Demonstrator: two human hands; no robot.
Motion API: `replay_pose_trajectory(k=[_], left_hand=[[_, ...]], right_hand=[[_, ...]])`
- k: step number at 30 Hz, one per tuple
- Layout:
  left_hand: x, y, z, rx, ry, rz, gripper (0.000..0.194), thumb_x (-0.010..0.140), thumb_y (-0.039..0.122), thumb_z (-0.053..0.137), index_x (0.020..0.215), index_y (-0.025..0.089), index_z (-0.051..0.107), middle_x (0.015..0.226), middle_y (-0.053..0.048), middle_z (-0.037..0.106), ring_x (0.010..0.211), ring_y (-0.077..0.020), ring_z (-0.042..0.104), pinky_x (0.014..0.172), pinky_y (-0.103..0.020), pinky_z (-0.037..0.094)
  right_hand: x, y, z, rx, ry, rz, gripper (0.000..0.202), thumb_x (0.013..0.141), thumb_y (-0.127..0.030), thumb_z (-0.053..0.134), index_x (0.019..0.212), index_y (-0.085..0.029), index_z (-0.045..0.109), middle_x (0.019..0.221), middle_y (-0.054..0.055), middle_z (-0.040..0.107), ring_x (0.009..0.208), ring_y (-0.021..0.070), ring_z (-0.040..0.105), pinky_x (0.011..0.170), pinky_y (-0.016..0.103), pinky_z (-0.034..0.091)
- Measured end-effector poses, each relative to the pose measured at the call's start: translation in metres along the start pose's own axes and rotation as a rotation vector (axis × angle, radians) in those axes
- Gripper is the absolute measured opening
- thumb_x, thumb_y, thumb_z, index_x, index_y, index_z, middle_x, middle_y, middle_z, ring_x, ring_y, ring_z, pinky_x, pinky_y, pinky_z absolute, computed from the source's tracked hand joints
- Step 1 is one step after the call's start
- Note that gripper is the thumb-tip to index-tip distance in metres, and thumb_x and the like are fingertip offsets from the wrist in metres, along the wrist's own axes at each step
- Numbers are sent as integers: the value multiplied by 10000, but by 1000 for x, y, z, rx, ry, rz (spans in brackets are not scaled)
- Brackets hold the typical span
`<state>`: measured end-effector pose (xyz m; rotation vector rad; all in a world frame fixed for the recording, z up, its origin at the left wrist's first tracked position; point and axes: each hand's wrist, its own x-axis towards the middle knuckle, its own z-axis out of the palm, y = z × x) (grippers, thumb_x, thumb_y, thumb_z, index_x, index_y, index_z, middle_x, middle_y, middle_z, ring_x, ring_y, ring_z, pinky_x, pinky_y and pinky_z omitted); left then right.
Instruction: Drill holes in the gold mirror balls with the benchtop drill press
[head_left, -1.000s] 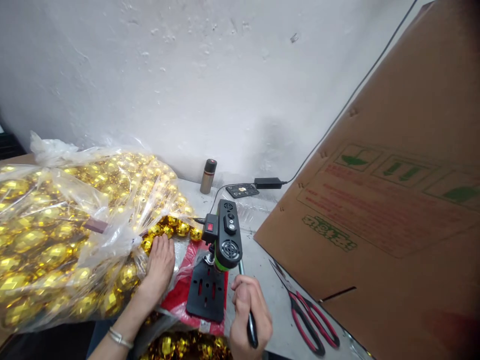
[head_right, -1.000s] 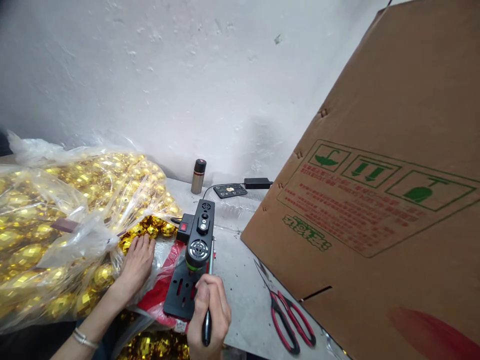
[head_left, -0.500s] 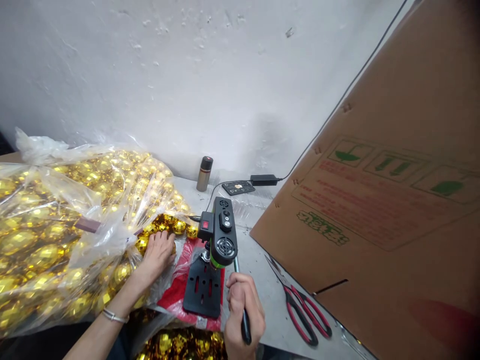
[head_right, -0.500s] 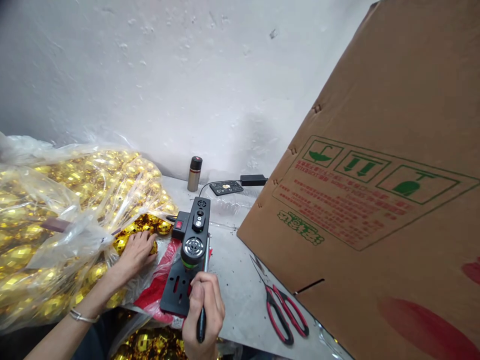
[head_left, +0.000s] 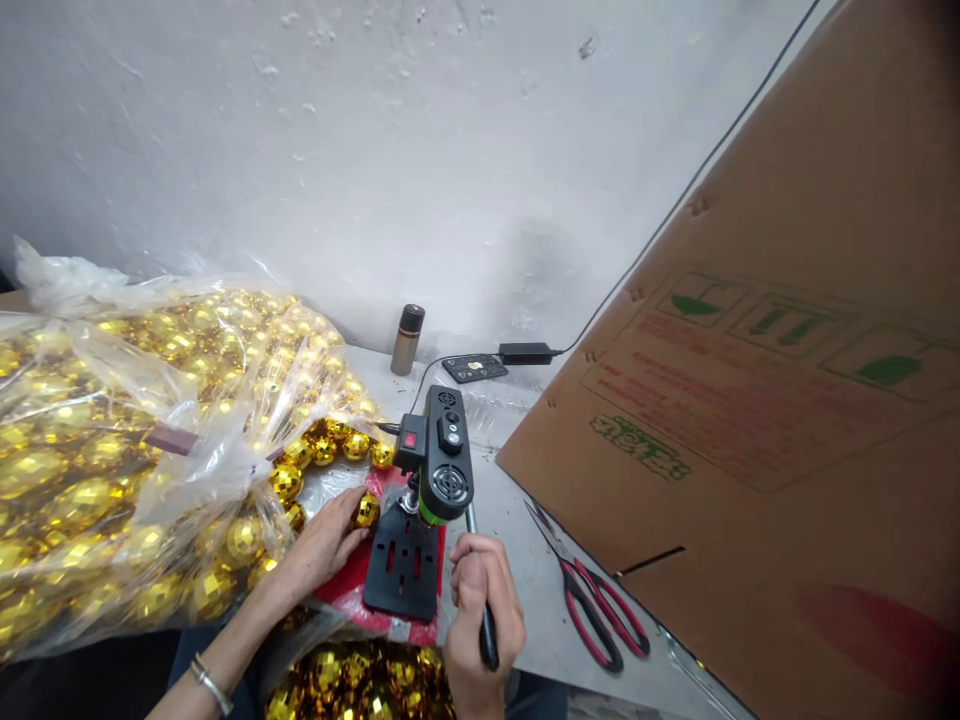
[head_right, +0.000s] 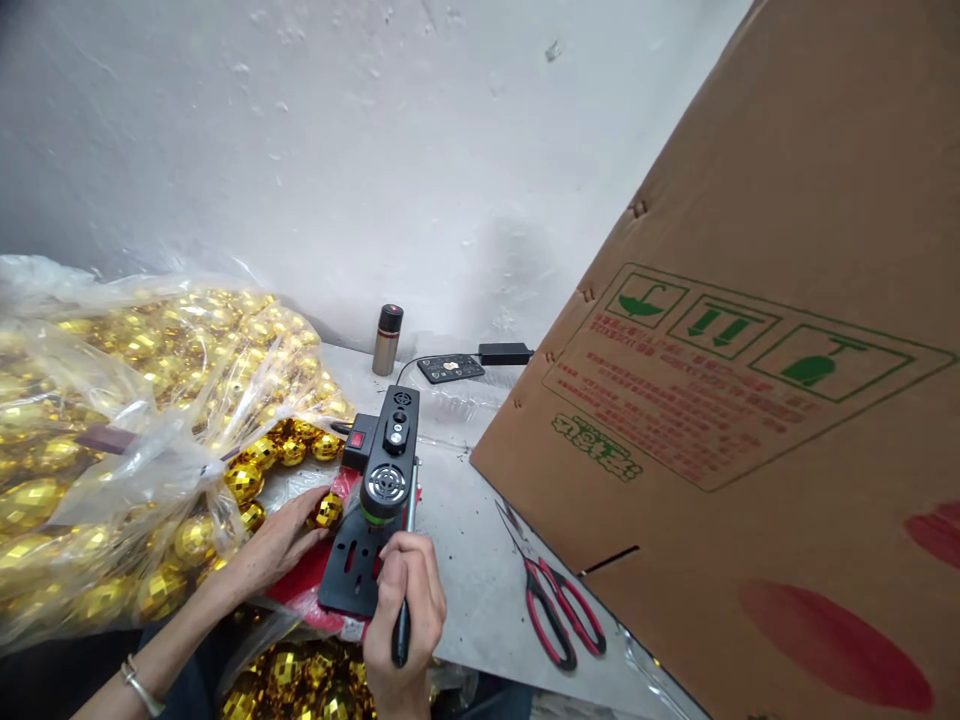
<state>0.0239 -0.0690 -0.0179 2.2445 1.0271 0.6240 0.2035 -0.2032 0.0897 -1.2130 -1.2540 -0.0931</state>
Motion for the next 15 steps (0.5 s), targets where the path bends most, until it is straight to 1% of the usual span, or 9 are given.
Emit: replay_pose_trajectory(k=[4, 7, 9, 10, 11, 13, 15], left_hand=[[6, 10, -5, -110, 2, -110, 520, 938, 401, 609, 1416, 197, 589, 1400, -181, 713, 1284, -356, 682, 1130, -535, 522], [11, 18, -3, -233, 66, -227, 568, 885, 516, 653, 1362, 209, 623, 1296, -142, 759, 1197, -357, 712, 1068, -523, 556], [14, 24, 0, -421, 130, -339, 599, 873, 613, 630, 1316, 210, 637, 1176, -107, 780, 1064, -321, 743, 936, -462, 616], [14, 26, 1, -526, 146, -388, 617, 873, 651, 610, 1303, 209, 639, 1103, -85, 781, 954, -288, 752, 835, -415, 631], [14, 28, 2, -617, 147, -427, 640, 872, 681, 591, 1301, 208, 637, 1011, -59, 772, 817, -248, 738, 723, -366, 621], [13, 33, 3, -713, 123, -473, 699, 864, 724, 575, 1324, 200, 621, 826, 1, 712, 576, -172, 628, 552, -297, 533], [11, 36, 5, -716, 77, -480, 751, 838, 736, 596, 1344, 180, 605, 738, 37, 654, 492, -141, 544, 497, -274, 469]], right_hand=[[1, -1, 0, -2, 6, 14, 324, 1060, -100, 406, 777, -231, 495, 781, -27, 533, 670, 93, 534, 605, 201, 428], [3, -4, 0, -10, 2, 33, 324, 1068, -115, 409, 779, -228, 507, 784, -28, 536, 636, 87, 512, 576, 203, 413], [7, -7, 0, -6, -2, 51, 315, 1073, -127, 417, 790, -226, 517, 780, -29, 533, 612, 84, 496, 552, 208, 397], [9, -9, 0, -1, 0, 59, 314, 1075, -133, 421, 790, -225, 518, 775, -28, 529, 608, 86, 494, 547, 213, 392], [12, -11, 0, 7, 4, 67, 315, 1076, -137, 427, 788, -225, 517, 766, -28, 523, 607, 88, 494, 546, 217, 392], [19, -16, 0, 24, 20, 80, 323, 1079, -143, 436, 776, -225, 512, 745, -29, 507, 619, 94, 503, 565, 222, 403], [26, -20, -1, 37, 24, 87, 326, 1083, -148, 439, 777, -225, 522, 729, -31, 499, 635, 98, 514, 589, 224, 417]])
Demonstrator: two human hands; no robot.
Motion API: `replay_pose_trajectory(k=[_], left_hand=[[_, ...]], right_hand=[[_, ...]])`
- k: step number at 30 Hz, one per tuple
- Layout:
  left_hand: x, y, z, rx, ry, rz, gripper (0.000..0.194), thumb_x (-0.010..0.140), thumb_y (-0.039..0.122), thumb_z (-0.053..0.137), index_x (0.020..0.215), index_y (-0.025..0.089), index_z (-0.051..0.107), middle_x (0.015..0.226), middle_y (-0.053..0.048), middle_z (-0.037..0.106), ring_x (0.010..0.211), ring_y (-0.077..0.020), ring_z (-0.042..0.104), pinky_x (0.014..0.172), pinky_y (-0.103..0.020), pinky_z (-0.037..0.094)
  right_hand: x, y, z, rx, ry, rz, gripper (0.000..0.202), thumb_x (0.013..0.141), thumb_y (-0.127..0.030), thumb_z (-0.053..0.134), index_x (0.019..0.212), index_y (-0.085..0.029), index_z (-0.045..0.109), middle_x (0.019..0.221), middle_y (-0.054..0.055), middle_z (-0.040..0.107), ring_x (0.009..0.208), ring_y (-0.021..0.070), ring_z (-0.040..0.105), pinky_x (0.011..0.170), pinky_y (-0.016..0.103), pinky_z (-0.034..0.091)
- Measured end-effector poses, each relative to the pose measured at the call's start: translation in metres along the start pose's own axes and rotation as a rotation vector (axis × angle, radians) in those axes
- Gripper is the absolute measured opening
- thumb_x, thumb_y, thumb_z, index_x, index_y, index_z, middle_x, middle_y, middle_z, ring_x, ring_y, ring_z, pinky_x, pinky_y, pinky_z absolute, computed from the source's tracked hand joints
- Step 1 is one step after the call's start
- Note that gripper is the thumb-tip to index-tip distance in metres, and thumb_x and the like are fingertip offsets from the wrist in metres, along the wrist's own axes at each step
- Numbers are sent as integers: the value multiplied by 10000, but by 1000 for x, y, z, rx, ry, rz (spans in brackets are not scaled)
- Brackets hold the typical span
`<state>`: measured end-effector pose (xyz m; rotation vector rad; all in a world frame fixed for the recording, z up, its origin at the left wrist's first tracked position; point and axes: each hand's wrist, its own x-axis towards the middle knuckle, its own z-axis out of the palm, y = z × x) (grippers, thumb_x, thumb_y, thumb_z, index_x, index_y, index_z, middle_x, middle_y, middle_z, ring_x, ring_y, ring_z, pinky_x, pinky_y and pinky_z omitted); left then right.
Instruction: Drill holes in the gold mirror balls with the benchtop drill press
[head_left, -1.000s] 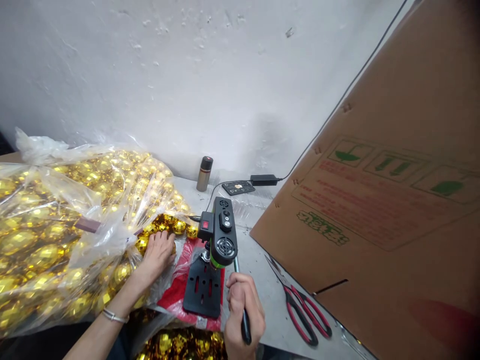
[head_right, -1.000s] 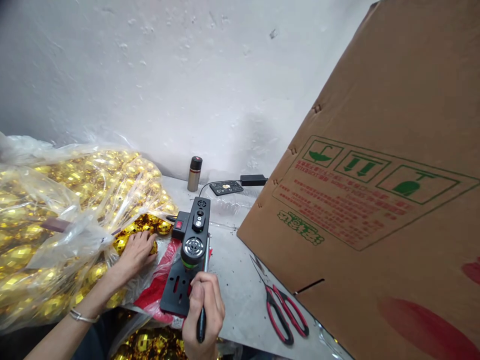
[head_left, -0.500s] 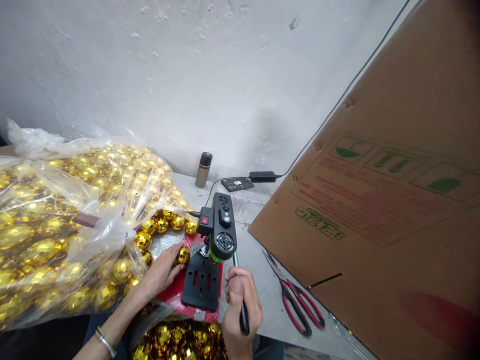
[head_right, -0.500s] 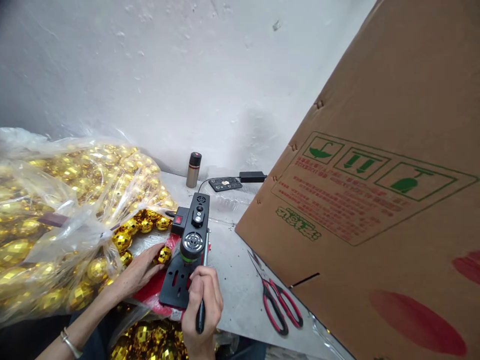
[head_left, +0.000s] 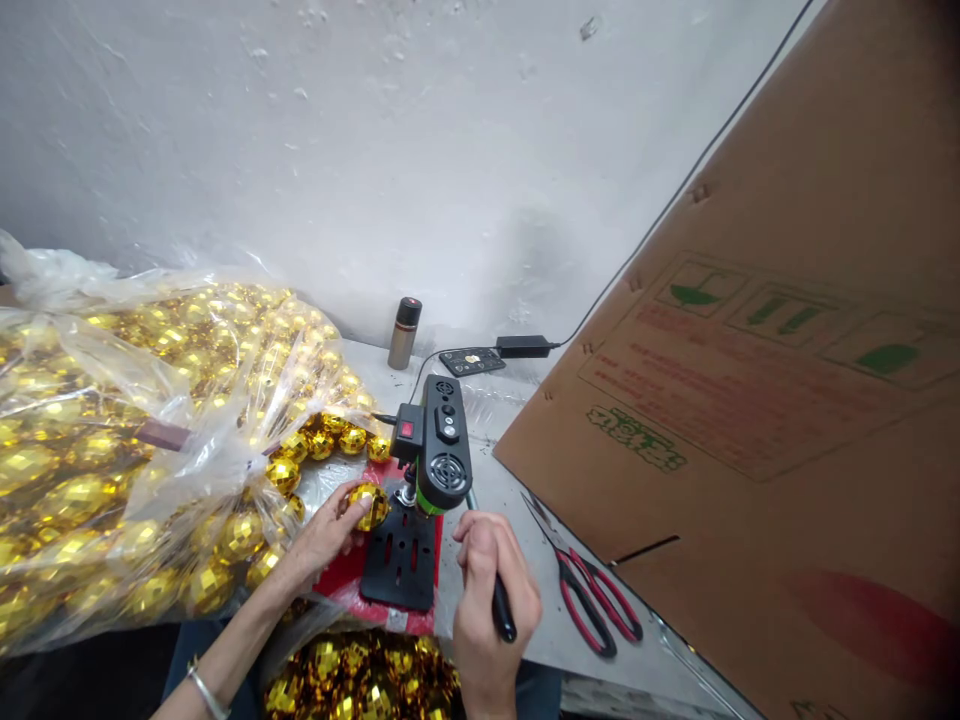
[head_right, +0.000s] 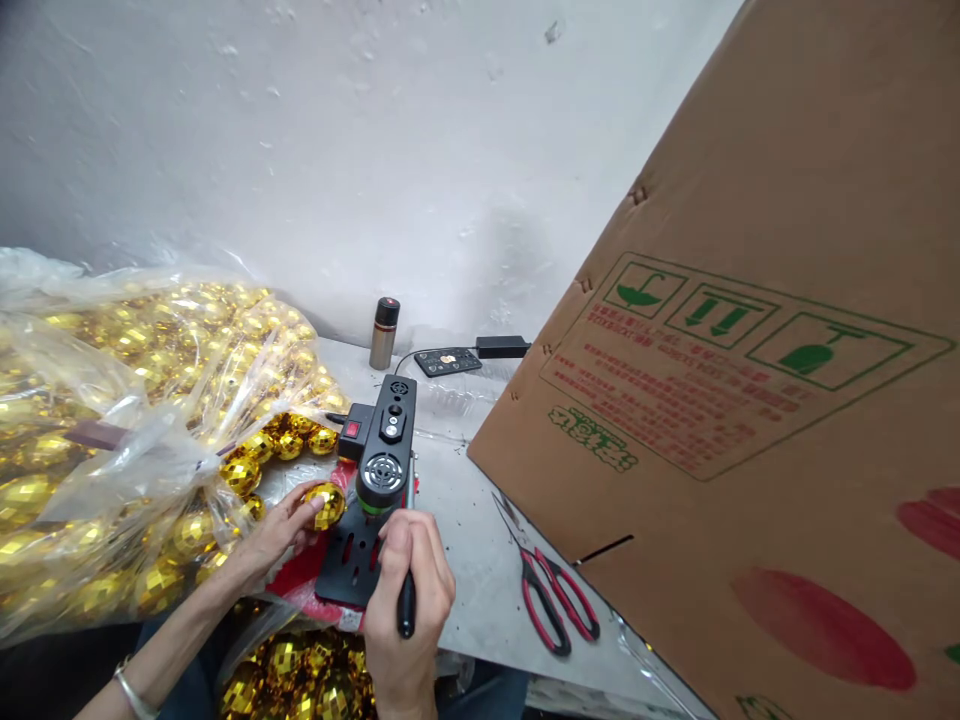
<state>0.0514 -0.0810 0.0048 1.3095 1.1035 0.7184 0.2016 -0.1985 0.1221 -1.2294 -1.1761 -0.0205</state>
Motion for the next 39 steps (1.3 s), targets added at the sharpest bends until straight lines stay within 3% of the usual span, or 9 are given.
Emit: replay_pose_trajectory(k=[3, 8, 12, 20, 28, 39], left_hand=[[-4, -1, 4, 101, -43, 51, 737, 823, 696, 617, 1326, 157, 610, 798, 1, 706, 595, -184, 622, 573, -307, 527], [-9, -4, 12, 401, -109, 262, 512, 870, 464, 670, 1314, 211, 642, 1143, -90, 799, 1031, -287, 742, 924, -398, 577], [-11, -5, 21, 560, -145, 333, 477, 858, 334, 694, 1316, 212, 639, 1240, -122, 777, 1116, -310, 739, 988, -422, 572], [-9, 3, 42, 829, -125, 338, 473, 831, 319, 741, 1285, 210, 661, 1247, -146, 722, 1107, -363, 742, 924, -454, 590], [-3, -23, 61, 700, 57, 472, 371, 824, 411, 777, 1120, 210, 679, 1053, -97, 737, 1003, -340, 690, 911, -486, 542], [-4, -27, 61, 639, 24, 440, 399, 775, 353, 809, 1133, 230, 683, 1090, -83, 740, 1010, -332, 685, 951, -492, 502]], right_hand=[[8, -5, -1, -13, -13, -12, 323, 1085, -152, 437, 788, -224, 542, 715, -37, 501, 643, 96, 523, 602, 219, 425], [10, -6, -4, -34, -32, -33, 306, 1081, -142, 437, 802, -229, 528, 719, -46, 504, 629, 83, 516, 588, 192, 428], [6, -4, -6, -37, -62, -29, 289, 1082, -146, 434, 821, -231, 525, 738, -44, 509, 639, 81, 519, 592, 181, 436], [7, -7, -6, -56, -56, -56, 273, 1077, -127, 432, 851, -229, 543, 746, -45, 529, 629, 72, 520, 585, 168, 437], [5, -4, -8, -59, -65, -69, 260, 1067, -120, 438, 858, -227, 552, 738, -32, 528, 614, 89, 528, 569, 191, 453], [-32, 37, -4, -130, -44, -208, 281, 1049, -119, 412, 812, -233, 510, 774, -19, 609, 667, 109, 614, 638, 239, 489]])
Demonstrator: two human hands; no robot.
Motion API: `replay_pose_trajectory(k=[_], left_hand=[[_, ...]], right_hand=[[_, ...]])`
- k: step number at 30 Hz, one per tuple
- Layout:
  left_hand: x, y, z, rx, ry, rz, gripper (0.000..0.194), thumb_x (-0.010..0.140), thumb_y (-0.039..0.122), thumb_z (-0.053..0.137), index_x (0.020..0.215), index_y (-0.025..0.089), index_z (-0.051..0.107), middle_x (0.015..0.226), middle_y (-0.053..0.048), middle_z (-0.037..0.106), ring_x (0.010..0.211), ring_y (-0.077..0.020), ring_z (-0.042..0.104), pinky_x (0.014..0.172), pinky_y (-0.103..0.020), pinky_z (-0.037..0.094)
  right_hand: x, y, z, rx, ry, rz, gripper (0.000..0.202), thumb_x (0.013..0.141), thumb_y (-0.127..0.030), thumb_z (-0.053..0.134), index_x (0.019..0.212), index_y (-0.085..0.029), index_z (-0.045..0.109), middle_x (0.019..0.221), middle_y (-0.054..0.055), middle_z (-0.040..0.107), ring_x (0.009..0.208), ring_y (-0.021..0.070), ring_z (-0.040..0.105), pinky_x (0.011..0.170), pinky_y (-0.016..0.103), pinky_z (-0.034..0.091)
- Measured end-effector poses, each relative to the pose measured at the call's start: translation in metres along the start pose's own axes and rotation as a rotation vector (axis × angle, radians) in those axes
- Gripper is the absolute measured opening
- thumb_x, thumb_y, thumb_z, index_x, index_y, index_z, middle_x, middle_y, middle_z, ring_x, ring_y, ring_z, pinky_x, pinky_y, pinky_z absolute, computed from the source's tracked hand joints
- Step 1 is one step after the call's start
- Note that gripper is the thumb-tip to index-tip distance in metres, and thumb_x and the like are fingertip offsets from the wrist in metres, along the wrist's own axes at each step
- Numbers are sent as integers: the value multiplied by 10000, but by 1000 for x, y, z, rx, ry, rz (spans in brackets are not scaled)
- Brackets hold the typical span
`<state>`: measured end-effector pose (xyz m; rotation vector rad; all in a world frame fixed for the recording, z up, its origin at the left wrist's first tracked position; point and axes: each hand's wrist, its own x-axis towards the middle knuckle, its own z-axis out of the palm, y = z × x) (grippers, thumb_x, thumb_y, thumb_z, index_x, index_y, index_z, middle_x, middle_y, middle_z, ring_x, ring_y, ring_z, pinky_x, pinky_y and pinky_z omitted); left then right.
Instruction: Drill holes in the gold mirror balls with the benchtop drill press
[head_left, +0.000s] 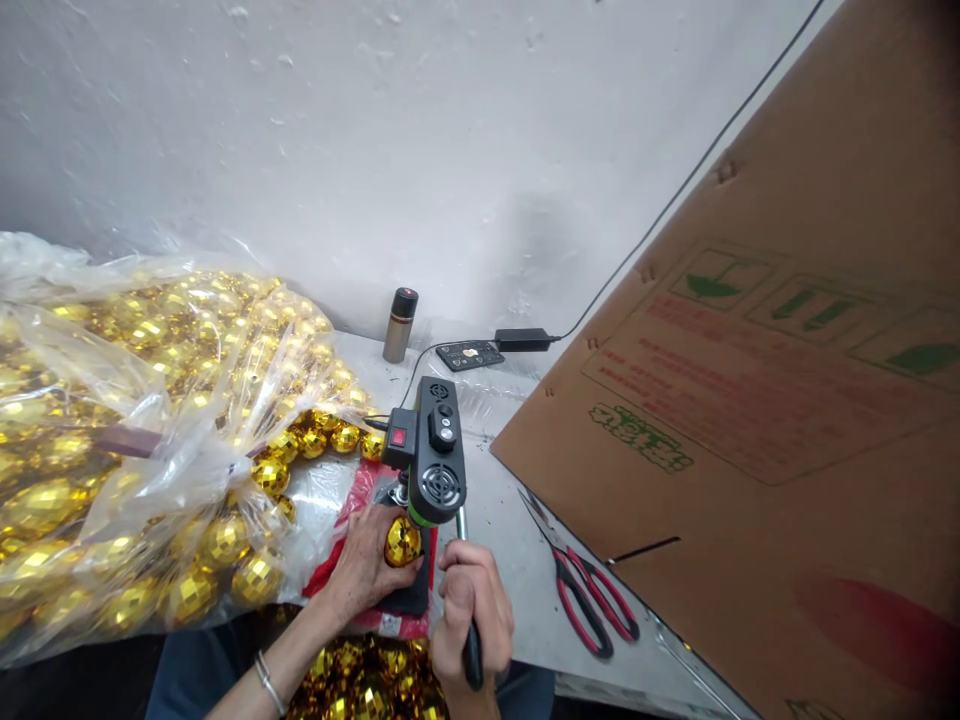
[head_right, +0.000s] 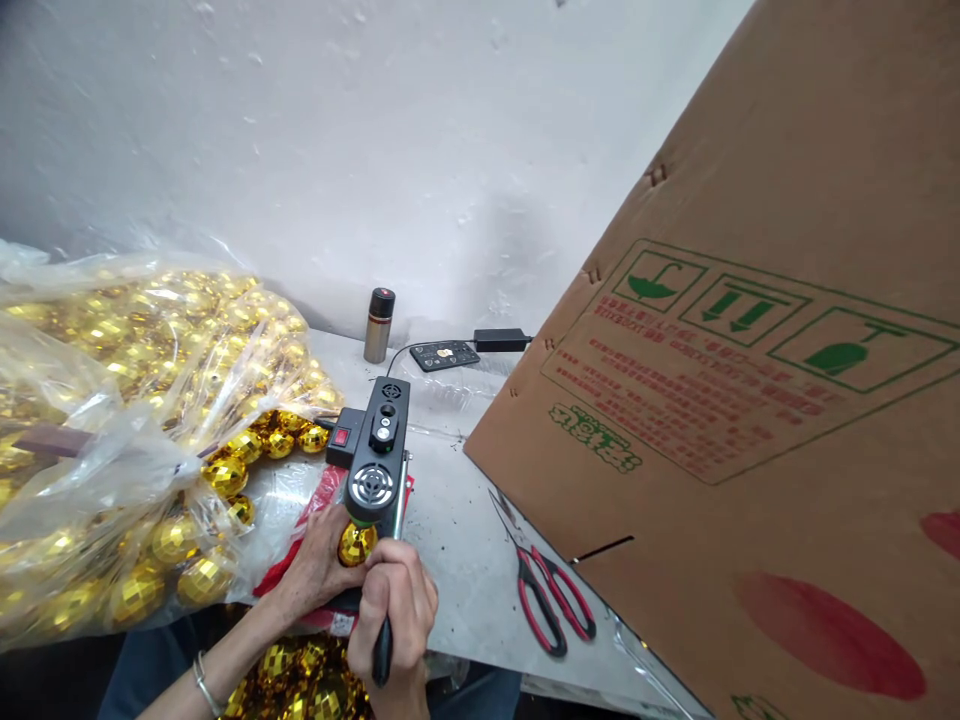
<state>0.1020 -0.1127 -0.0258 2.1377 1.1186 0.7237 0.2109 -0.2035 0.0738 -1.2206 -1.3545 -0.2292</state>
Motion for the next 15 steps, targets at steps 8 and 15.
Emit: replay_pose_trajectory(k=[8, 15], left_hand=[[0, -3, 2, -10, -7, 4, 397, 762, 354, 811, 1119, 232, 686, 1078, -92, 743, 1019, -339, 683, 947, -494, 498], [-1, -6, 7, -28, 13, -2, 491, 745, 344, 834, 1192, 218, 674, 1140, -109, 743, 1073, -362, 683, 964, -518, 497]], right_hand=[[-13, 11, 8, 58, 70, -9, 258, 1023, -107, 427, 823, -229, 536, 756, -15, 607, 660, 129, 609, 630, 278, 476], [-14, 10, 10, 51, 91, 22, 287, 1053, -139, 414, 815, -224, 551, 774, -21, 603, 673, 113, 598, 638, 258, 464]])
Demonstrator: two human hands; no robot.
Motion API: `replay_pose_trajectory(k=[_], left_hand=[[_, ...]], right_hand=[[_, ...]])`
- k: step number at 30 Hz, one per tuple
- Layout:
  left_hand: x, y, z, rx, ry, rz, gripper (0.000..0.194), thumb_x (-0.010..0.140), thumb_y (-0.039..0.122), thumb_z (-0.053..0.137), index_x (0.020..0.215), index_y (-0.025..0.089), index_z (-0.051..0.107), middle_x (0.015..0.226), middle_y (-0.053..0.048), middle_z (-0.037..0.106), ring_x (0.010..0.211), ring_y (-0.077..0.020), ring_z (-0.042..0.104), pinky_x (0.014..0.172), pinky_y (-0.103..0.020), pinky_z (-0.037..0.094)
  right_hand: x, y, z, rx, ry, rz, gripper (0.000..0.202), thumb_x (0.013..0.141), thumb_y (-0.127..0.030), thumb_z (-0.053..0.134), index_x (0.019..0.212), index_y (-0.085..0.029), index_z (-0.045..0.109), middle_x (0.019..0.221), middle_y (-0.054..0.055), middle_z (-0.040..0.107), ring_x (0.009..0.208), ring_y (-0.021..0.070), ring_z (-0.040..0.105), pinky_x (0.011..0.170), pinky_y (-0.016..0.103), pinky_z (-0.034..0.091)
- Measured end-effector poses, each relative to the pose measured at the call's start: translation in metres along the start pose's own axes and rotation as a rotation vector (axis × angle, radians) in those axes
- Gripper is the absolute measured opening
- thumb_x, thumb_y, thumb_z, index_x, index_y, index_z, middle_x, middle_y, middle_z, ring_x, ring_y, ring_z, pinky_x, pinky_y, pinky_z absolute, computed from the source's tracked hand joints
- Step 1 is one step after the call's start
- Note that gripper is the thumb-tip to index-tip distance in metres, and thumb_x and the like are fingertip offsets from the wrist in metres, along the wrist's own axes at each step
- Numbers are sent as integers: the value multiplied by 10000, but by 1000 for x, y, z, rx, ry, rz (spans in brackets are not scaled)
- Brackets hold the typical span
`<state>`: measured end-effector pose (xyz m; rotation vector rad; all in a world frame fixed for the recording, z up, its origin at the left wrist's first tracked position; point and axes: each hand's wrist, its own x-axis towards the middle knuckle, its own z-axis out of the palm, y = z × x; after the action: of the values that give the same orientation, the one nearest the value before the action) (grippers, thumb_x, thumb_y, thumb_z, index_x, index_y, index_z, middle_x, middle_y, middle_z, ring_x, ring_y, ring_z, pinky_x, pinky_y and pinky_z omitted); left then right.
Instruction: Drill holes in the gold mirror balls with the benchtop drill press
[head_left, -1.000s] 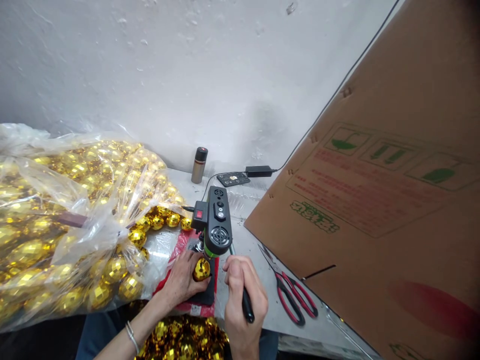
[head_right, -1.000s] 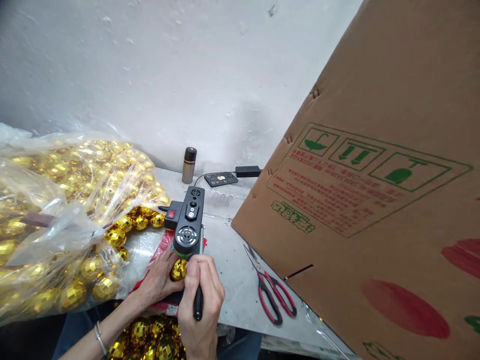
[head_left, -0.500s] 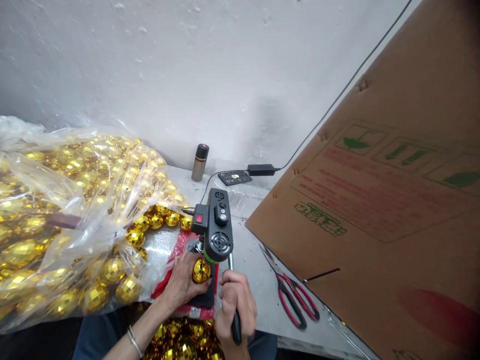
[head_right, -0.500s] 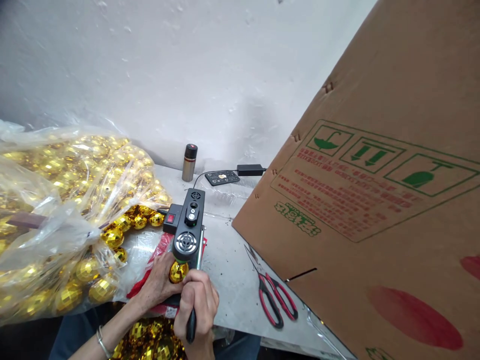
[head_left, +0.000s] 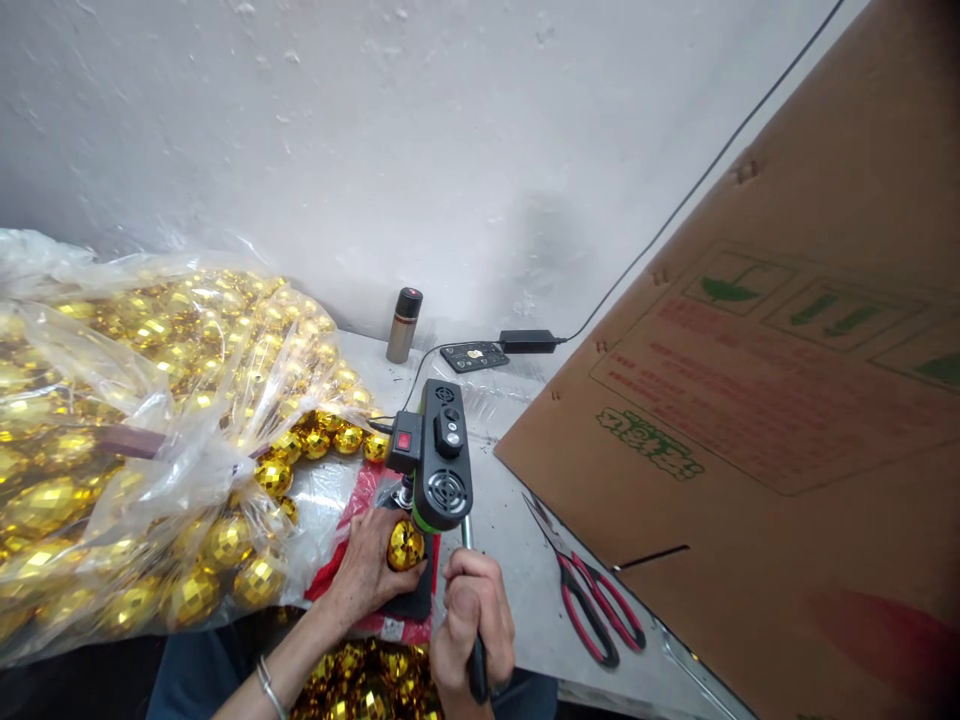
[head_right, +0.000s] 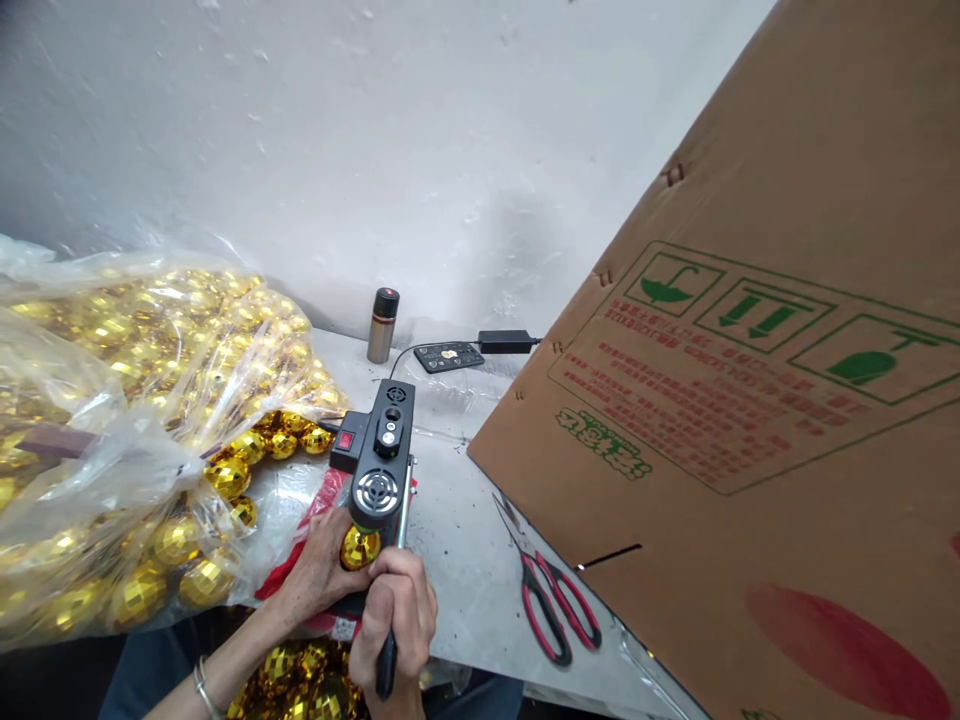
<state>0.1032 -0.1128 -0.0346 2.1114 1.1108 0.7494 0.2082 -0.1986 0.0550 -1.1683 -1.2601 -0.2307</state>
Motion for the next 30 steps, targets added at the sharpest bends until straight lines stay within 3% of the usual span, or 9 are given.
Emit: replay_pose_trajectory(k=[30], left_hand=[[-2, -3, 6, 63, 88, 38, 385, 722, 266, 812, 1073, 209, 664, 1000, -58, 720, 962, -314, 685, 919, -467, 515]], right_hand=[[-4, 5, 5, -8, 40, -14, 331, 1087, -192, 397, 785, -222, 530, 769, -19, 574, 667, 109, 557, 613, 249, 437]])
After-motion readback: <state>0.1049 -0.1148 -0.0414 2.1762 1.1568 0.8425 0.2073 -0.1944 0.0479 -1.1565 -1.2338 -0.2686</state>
